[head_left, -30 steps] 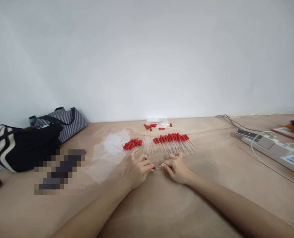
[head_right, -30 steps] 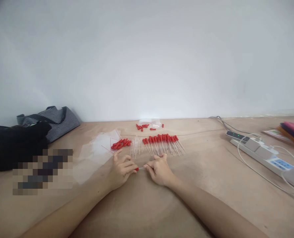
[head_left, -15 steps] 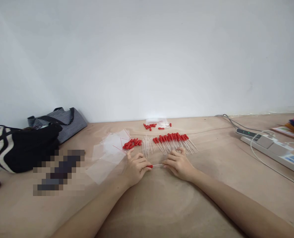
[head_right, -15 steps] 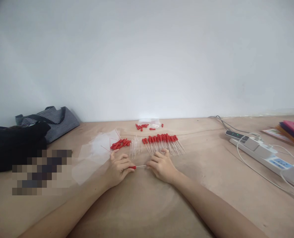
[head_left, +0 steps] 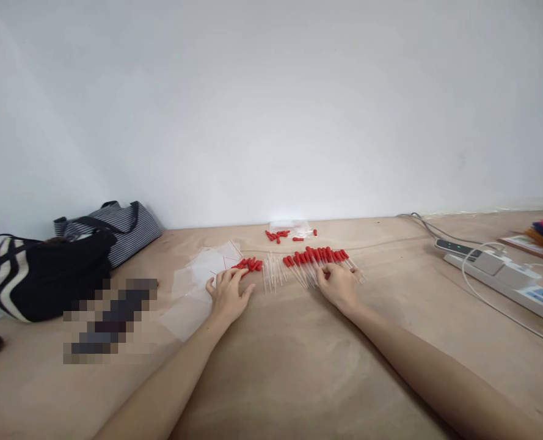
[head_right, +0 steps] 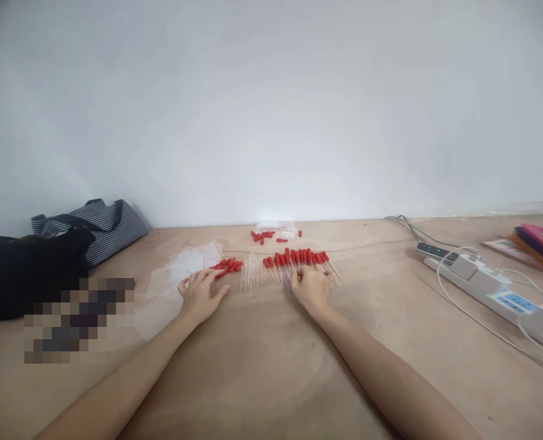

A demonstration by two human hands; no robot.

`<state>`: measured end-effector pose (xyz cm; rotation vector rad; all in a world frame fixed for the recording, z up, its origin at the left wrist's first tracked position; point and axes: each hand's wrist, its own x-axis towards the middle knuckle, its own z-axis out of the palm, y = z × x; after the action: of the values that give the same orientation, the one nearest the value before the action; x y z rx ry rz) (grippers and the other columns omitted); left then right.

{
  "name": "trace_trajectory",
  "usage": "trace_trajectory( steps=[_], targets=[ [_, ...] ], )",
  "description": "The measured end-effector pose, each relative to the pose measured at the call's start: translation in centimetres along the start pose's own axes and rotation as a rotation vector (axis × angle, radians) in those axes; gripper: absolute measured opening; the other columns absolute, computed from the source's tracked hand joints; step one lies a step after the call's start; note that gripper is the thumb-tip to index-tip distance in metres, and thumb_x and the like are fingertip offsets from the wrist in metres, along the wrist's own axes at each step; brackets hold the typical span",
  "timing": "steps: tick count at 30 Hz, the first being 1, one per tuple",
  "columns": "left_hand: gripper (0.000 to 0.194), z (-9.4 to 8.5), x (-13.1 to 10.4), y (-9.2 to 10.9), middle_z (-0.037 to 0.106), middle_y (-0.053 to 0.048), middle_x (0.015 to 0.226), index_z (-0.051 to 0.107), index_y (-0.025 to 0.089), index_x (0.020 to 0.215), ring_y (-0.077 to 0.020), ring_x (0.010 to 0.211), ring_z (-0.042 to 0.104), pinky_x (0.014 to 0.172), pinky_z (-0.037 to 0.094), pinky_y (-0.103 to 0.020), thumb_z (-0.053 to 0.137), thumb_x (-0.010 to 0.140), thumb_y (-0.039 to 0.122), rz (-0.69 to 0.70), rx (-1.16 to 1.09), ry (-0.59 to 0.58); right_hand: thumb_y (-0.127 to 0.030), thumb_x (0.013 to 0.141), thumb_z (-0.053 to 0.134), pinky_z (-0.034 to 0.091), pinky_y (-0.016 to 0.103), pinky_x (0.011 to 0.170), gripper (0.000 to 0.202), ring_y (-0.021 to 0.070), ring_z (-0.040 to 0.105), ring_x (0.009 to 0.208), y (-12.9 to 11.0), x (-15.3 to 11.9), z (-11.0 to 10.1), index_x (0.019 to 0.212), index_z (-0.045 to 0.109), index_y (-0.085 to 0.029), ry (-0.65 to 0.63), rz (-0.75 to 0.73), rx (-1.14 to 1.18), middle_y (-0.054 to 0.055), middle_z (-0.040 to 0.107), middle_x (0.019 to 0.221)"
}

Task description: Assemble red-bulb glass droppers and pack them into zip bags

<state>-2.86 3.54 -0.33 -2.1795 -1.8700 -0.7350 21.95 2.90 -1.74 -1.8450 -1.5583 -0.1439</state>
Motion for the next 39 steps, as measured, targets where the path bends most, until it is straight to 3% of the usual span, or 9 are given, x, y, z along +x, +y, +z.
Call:
trace_trajectory(
  steps=[7, 11, 16, 21, 27, 35, 39],
  targets=[
    [0.024, 0.3, 0.5, -0.9, 0.054, -0.007, 0.112, 0.059, 0.025, 0.098, -0.0255, 0.107, 0.042, 0.091, 0.018, -0.049, 0.055, 0.075, 0.032, -0.041, 0.049, -0.045, -0.028, 0.073, 0.046, 0.023, 0.038, 0.079, 0.023, 0.0216, 0.054, 0.078, -0.6, 0.9, 0.7, 0.059, 0.061, -0.020, -0.139, 0.080, -0.098, 0.005, 0.065, 0.066],
    [0.022, 0.6, 0.7, -1.2, 0.055, -0.006, 0.110, 0.059, 0.026, 0.096, -0.0251, 0.105, 0.044, 0.091, 0.016, -0.051, 0.054, 0.076, 0.031, -0.031, 0.049, -0.038, -0.031, 0.073, 0.047, 0.023, 0.038, 0.079, 0.021, 0.0217, 0.054, 0.079, -0.2, 0.9, 0.7, 0.063, 0.062, -0.019, -0.154, 0.090, -0.122, 0.006, 0.064, 0.069],
    [0.023, 0.8, 1.1, -1.4, 0.057, -0.008, 0.104, 0.060, 0.023, 0.097, -0.0247, 0.098, 0.047, 0.088, 0.020, -0.048, 0.054, 0.076, 0.028, -0.029, 0.093, 0.047, -0.032, 0.076, 0.046, 0.021, 0.037, 0.079, 0.021, 0.0211, 0.050, 0.083, -1.6, 0.4, 0.7, 0.071, 0.062, -0.019, -0.110, -0.050, -0.091, 0.006, 0.065, 0.077],
    [0.019, 0.8, 1.5, -1.5, 0.057, -0.007, 0.099, 0.064, 0.025, 0.092, -0.0244, 0.095, 0.047, 0.085, 0.022, -0.047, 0.053, 0.077, 0.024, -0.007, 0.127, 0.068, -0.034, 0.079, 0.042, 0.019, 0.038, 0.081, 0.025, 0.0203, 0.048, 0.086, -5.1, 0.1, 1.5, 0.075, 0.063, -0.020, -0.190, -0.156, -0.067, 0.007, 0.064, 0.084],
    [0.016, 0.9, 1.8, -1.6, 0.056, -0.008, 0.100, 0.064, 0.024, 0.089, -0.0253, 0.096, 0.045, 0.084, 0.024, -0.045, 0.056, 0.074, 0.025, 0.030, 0.138, 0.043, -0.028, 0.076, 0.043, 0.020, 0.040, 0.081, 0.025, 0.0246, 0.047, 0.094, -7.8, 1.3, 3.0, 0.082, 0.064, -0.015, -0.351, -0.009, -0.185, 0.012, 0.063, 0.091],
    [0.008, 0.8, 1.7, -1.5, 0.058, -0.006, 0.093, 0.061, 0.020, 0.079, -0.0229, 0.092, 0.048, 0.083, 0.027, -0.040, 0.054, 0.076, 0.021, 0.054, 0.066, 0.083, -0.032, 0.074, 0.046, 0.020, 0.042, 0.084, 0.027, 0.0262, 0.051, 0.095, -8.1, 1.9, 3.2, 0.083, 0.064, -0.014, -0.466, 0.051, -0.200, 0.014, 0.064, 0.089],
    [0.008, 0.2, 0.8, -0.1, 0.061, -0.005, 0.092, 0.059, 0.020, 0.081, -0.0222, 0.093, 0.049, 0.082, 0.027, -0.039, 0.051, 0.078, 0.020, 0.165, -0.027, 0.087, -0.034, 0.073, 0.048, 0.023, 0.041, 0.083, 0.025, 0.0253, 0.054, 0.092, -7.8, 1.9, 2.7, 0.078, 0.065, -0.016, -0.523, 0.065, -0.186, 0.012, 0.065, 0.087]
  ],
)
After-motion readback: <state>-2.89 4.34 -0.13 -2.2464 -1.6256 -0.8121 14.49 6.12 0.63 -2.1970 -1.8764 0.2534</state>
